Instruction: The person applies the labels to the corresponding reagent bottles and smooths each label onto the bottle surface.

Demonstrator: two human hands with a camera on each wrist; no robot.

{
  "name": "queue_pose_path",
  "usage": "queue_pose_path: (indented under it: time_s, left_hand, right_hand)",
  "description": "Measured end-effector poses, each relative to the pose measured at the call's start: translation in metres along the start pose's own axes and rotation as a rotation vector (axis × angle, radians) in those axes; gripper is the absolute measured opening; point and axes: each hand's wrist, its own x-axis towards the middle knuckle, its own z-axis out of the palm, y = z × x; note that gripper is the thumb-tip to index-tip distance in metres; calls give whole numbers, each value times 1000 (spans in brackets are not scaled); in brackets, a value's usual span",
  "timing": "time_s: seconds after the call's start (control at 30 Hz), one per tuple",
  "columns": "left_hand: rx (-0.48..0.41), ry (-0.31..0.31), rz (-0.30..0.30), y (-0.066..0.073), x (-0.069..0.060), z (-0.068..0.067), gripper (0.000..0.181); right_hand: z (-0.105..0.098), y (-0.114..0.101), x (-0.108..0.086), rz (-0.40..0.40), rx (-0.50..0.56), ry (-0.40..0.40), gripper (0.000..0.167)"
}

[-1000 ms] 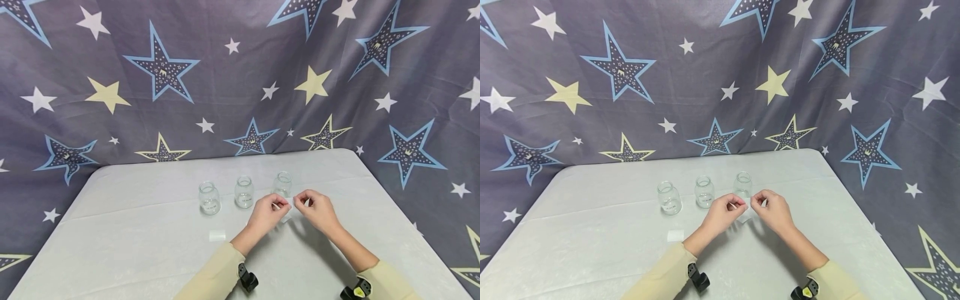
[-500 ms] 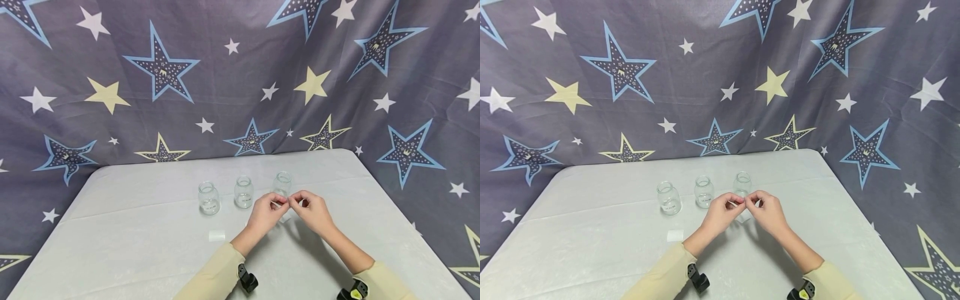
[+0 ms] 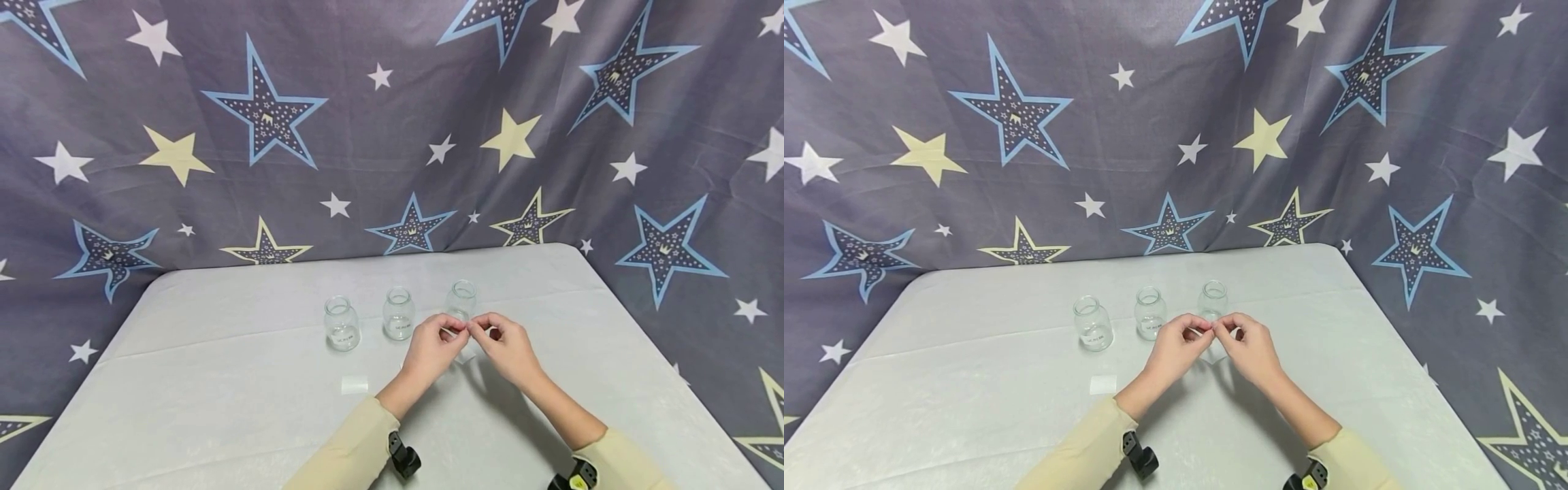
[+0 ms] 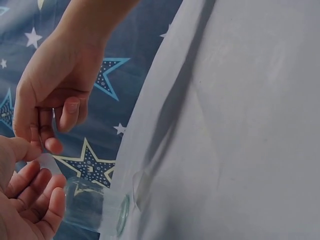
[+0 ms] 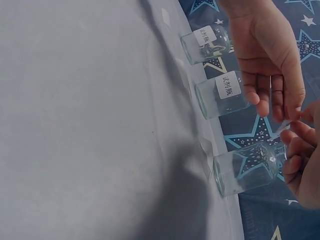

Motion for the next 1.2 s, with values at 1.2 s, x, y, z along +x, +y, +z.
queue_pose_path:
  time_s: [1.2]
  left_hand:
    - [79,6,-100,-25,16,12,6]
  right_hand:
    - [-1,39,12,28,-86,17,13]
